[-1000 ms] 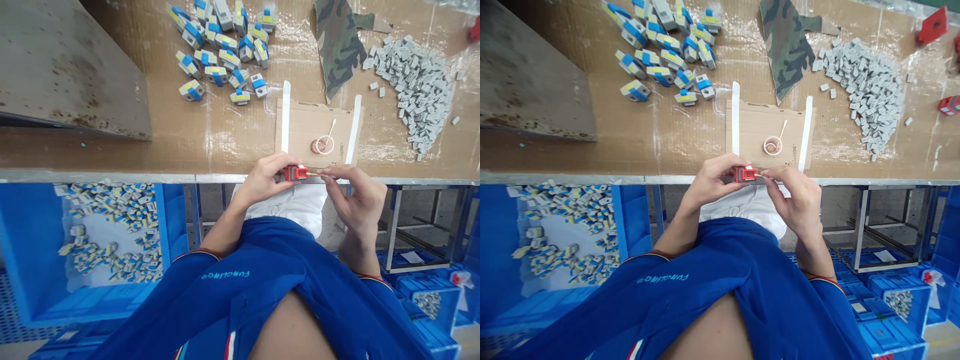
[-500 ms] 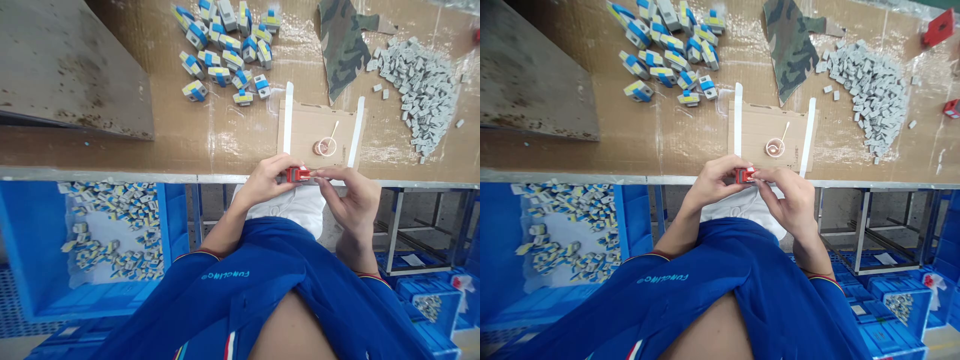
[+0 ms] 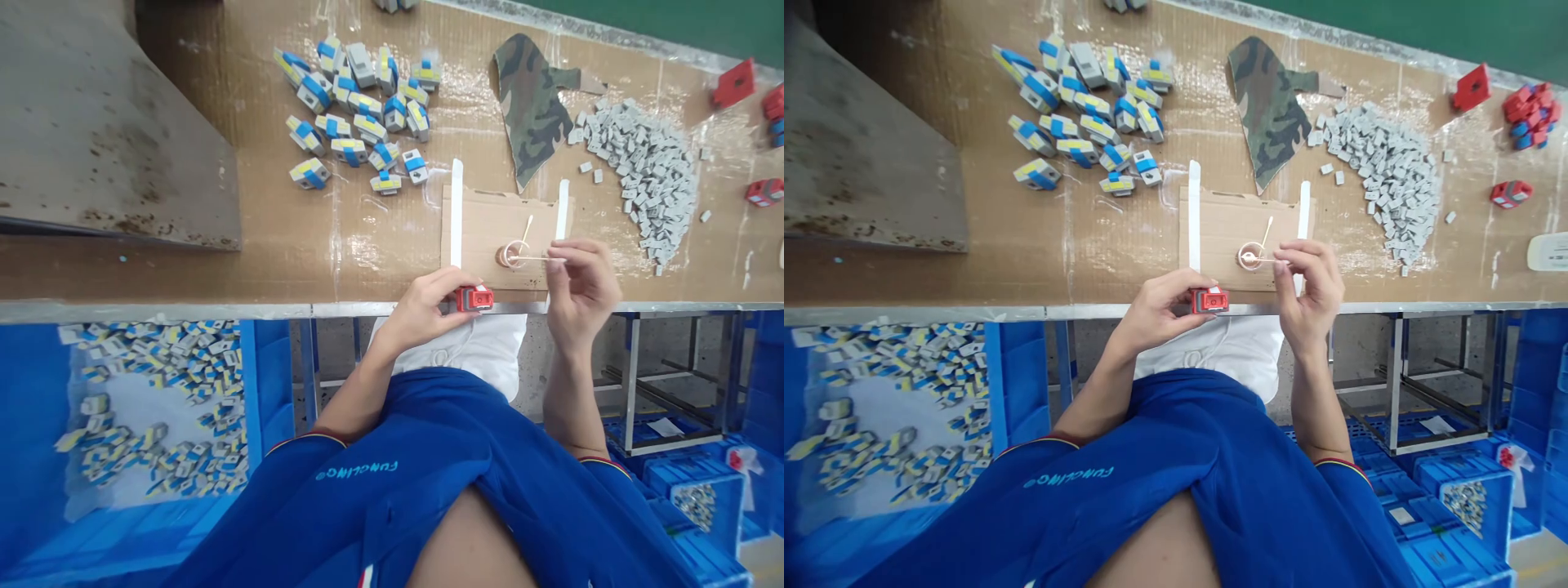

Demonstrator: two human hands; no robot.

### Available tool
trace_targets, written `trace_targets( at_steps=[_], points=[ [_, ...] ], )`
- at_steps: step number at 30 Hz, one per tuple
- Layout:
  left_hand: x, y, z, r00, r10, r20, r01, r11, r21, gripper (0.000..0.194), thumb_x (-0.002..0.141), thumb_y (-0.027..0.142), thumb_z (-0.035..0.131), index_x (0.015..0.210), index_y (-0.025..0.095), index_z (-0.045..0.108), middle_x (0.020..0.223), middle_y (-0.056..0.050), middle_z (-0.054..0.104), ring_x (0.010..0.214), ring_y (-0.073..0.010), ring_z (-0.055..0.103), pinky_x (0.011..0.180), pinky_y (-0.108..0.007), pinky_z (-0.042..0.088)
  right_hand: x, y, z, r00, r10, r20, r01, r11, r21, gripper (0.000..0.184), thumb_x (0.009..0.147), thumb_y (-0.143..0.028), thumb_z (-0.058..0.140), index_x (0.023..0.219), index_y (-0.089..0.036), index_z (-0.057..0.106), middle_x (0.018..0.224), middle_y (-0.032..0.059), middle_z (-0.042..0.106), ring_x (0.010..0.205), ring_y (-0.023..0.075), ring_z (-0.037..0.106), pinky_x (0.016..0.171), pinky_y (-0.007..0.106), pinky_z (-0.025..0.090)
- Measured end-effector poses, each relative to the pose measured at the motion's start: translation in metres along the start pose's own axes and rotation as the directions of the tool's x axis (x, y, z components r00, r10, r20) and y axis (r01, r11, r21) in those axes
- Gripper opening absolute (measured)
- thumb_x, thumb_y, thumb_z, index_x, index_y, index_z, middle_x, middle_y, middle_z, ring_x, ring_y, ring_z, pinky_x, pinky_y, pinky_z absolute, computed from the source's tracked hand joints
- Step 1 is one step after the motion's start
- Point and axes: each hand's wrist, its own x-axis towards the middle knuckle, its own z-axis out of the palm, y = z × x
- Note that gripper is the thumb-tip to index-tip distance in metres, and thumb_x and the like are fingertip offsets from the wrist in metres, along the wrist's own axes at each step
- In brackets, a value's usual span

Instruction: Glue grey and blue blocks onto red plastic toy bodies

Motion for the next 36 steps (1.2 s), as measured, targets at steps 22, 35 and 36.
trace_targets(
  at_steps=[22, 35, 36],
  points=[
    [-0.007, -0.011, 0.002, 0.998, -0.067, -0.01, 0.066, 0.994, -0.088, 0.034, 0.09, 0.035, 0.079, 0.12, 0.019, 0.07, 0.108, -0.009, 0.076, 0.093, -0.0183, 0.074, 0.079, -0.029, 0.063, 0.094, 0.122, -0.071, 0.946, 0.324, -0.024, -0.248, 0.674, -0.696, 0.008, 0.09, -0.022, 0.06, 0.09, -0.022, 0.068, 0.095, 0.0081, 0.074, 0.088, 0.0249, 0.069, 0.096, 0.046, 0.053],
    [-0.006, -0.005, 0.003, 0.986, -0.162, -0.032, 0.153, 0.97, -0.19, 0.038, 0.09, 0.039, 0.078, 0.12, 0.016, 0.071, 0.111, -0.012, 0.076, 0.096, -0.0192, 0.074, 0.081, -0.03, 0.062, 0.16, 0.048, 0.037, 0.843, 0.006, 0.538, 0.14, 0.964, -0.228, 0.006, 0.092, -0.024, 0.064, 0.094, -0.024, 0.069, 0.1, 0.005, 0.074, 0.086, 0.0192, 0.067, 0.087, 0.038, 0.054],
    [-0.006, -0.004, 0.003, 0.986, -0.161, -0.035, 0.151, 0.97, -0.193, 0.037, 0.09, 0.039, 0.078, 0.12, 0.016, 0.071, 0.111, -0.012, 0.076, 0.096, -0.0192, 0.074, 0.081, -0.03, 0.062, 0.166, 0.035, 0.053, 0.782, -0.036, 0.622, 0.178, 0.97, -0.168, 0.007, 0.092, -0.023, 0.064, 0.095, -0.023, 0.07, 0.1, 0.0044, 0.074, 0.085, 0.0182, 0.067, 0.085, 0.037, 0.054]
  ],
)
